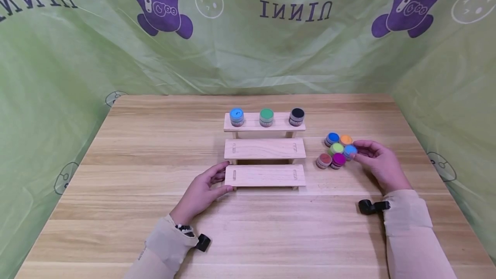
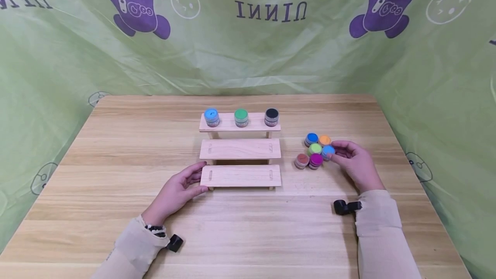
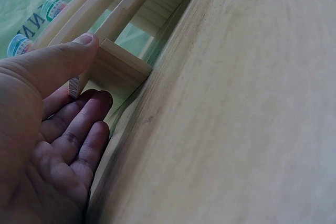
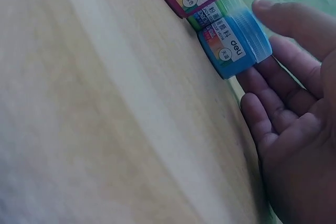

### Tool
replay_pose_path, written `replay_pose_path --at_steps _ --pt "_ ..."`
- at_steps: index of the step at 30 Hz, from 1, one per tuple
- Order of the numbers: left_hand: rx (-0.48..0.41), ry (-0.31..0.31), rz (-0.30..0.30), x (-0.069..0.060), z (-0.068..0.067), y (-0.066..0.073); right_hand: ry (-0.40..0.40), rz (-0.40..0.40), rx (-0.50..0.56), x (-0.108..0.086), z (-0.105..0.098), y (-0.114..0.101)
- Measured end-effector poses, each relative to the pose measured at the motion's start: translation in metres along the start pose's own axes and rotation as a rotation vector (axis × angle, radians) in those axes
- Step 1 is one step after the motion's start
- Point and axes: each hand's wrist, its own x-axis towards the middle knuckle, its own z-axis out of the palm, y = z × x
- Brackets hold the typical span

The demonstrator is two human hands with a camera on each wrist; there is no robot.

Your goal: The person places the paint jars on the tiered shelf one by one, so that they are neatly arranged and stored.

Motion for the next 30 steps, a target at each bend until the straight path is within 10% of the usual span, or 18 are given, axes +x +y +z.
replay_pose_path --at_steps 14,30 --pt "0.001 0.001 -0.013 -0.0006 -0.0001 -0.0012 -0.012 0.011 -0.169 -0.0001 0.003 -0.0027" --pt "-0.007 -0.005 0.015 0.0 0.0002 0.0002 -0.011 0.051 -0.059 0.0 0.0007 -0.005"
